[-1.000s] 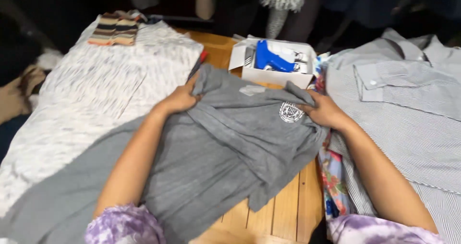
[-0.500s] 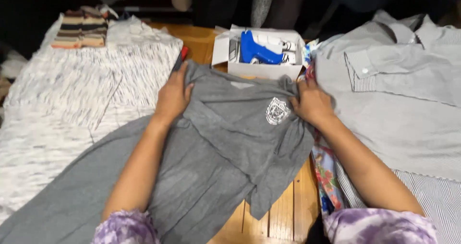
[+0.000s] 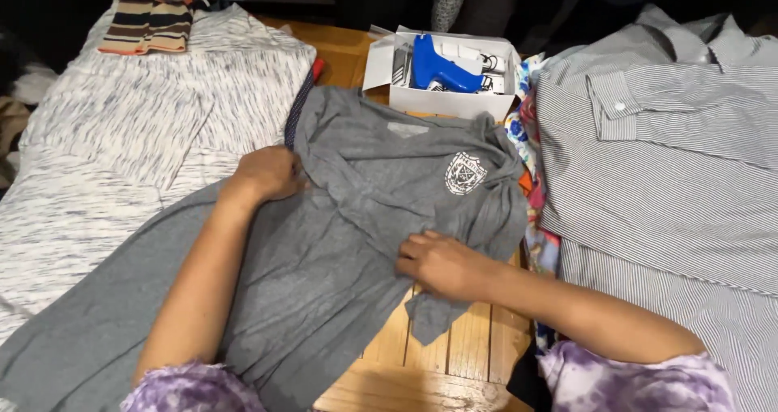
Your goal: The person uses a hot glue gun to attach a striped fabric piece to the collar of a striped shirt, then folds the shirt. They then attach a similar piece to the collar of a gray t-shirt and fold it.
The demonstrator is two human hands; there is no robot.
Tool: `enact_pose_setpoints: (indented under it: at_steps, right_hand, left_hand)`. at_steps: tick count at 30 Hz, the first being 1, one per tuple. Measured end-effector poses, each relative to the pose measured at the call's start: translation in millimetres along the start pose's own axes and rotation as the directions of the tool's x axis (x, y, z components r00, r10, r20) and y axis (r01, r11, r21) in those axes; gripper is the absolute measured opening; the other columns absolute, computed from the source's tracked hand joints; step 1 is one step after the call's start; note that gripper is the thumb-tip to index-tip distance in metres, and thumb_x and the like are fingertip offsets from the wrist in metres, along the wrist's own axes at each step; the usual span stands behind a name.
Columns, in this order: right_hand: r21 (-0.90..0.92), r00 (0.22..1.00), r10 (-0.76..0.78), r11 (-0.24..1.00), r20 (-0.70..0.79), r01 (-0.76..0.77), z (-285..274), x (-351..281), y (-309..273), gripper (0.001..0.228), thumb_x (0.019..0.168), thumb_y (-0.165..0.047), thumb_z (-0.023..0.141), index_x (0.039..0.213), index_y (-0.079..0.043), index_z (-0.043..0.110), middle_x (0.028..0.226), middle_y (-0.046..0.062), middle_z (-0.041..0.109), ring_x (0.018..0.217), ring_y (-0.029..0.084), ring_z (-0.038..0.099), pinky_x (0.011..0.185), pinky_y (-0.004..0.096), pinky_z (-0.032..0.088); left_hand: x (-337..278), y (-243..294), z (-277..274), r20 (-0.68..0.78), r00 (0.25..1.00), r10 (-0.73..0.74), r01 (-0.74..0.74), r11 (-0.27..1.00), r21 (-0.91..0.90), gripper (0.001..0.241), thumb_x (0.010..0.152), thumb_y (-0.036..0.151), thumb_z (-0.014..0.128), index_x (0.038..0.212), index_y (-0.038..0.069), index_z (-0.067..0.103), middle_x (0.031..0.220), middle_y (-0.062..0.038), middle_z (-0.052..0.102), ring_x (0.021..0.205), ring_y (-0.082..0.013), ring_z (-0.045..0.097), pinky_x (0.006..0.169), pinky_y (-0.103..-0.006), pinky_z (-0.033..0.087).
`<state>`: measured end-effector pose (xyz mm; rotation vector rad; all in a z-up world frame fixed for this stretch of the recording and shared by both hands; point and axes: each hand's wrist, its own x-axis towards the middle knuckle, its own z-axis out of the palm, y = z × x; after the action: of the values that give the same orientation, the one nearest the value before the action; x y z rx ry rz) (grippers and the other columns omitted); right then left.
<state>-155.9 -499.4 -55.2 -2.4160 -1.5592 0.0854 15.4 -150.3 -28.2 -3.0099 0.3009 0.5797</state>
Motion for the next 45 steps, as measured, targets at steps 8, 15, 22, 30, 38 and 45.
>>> enact_pose_setpoints:
  at_steps: [8,15,22,30,38,45]
  right_hand:
    - [-0.451,0.892,0.363,0.77,-0.27,-0.45,-77.6,-55.7,123.5,0.014,0.079,-0.006,0.073,0.092,-0.01,0.074,0.089,0.012,0.072,0.091,0.03,0.07,0.085,0.036,0.053]
    - [-0.387,0.775,0.582,0.675,-0.245,-0.629,-77.3,-91.0,151.0,0.036,0.074,-0.016,0.071,0.11,-0.017,0.073,0.104,0.005,0.07,0.112,0.027,0.066,0.091,0.037,0.053]
    - [0.112,0.917,0.356,0.934,-0.182,-0.34,-114.1,-8.9,7.2,0.046,0.083,-0.036,0.074,0.118,-0.006,0.068,0.115,0.019,0.069,0.113,0.041,0.063,0.095,0.051,0.049]
    - [0.038,0.971,0.237,0.971,-0.033,-0.236,-70.2,-19.3,32.8,0.022,0.084,-0.026,0.073,0.098,-0.009,0.067,0.093,0.008,0.066,0.099,0.033,0.065,0.085,0.043,0.05]
    - [0.164,0.697,0.715,0.695,-0.053,-0.7,-116.8,-63.4,95.1,0.009,0.08,-0.01,0.06,0.088,-0.007,0.064,0.078,0.019,0.07,0.083,0.041,0.072,0.074,0.05,0.054]
    - [0.178,0.667,0.516,0.704,0.538,-0.688,-148.7,-26.8,-3.8,0.024,0.073,-0.018,0.059,0.088,-0.009,0.074,0.083,0.016,0.077,0.091,0.037,0.076,0.08,0.048,0.059]
  left_hand:
    - [-9.5,7.9,-40.6,-0.465,0.886,0.004,-0.181,0.924,-0.337,0.034,0.104,0.043,0.06,0.127,0.019,0.059,0.104,-0.02,0.075,0.106,-0.0468,0.069,0.088,-0.0624,0.054]
    - [-33.0,49.4,-47.3,-0.312,0.95,0.001,-0.145,0.887,-0.439,0.045,0.1,0.054,0.06,0.107,0.012,0.074,0.097,-0.014,0.08,0.109,-0.043,0.07,0.093,-0.0577,0.053]
    - [-37.4,47.0,-43.1,-0.045,0.991,0.126,-0.134,0.932,-0.338,0.047,0.085,0.048,0.071,0.113,0.01,0.074,0.103,-0.019,0.079,0.114,-0.0433,0.069,0.1,-0.0578,0.052]
    - [26.5,27.5,6.0,-0.372,0.927,0.044,-0.229,0.851,-0.472,0.035,0.101,0.038,0.062,0.123,0.011,0.065,0.107,-0.027,0.074,0.109,-0.0489,0.068,0.095,-0.0618,0.053]
    - [-13.9,31.7,-26.8,-0.487,0.873,0.039,-0.306,0.821,-0.483,0.048,0.099,0.021,0.066,0.143,0.012,0.051,0.126,-0.028,0.068,0.118,-0.0515,0.062,0.1,-0.0631,0.048]
    - [-69.5,25.1,-33.4,0.274,0.932,0.235,-0.175,0.958,-0.227,0.026,0.084,0.03,0.065,0.093,0.019,0.087,0.102,-0.015,0.082,0.11,-0.0412,0.072,0.1,-0.0518,0.055]
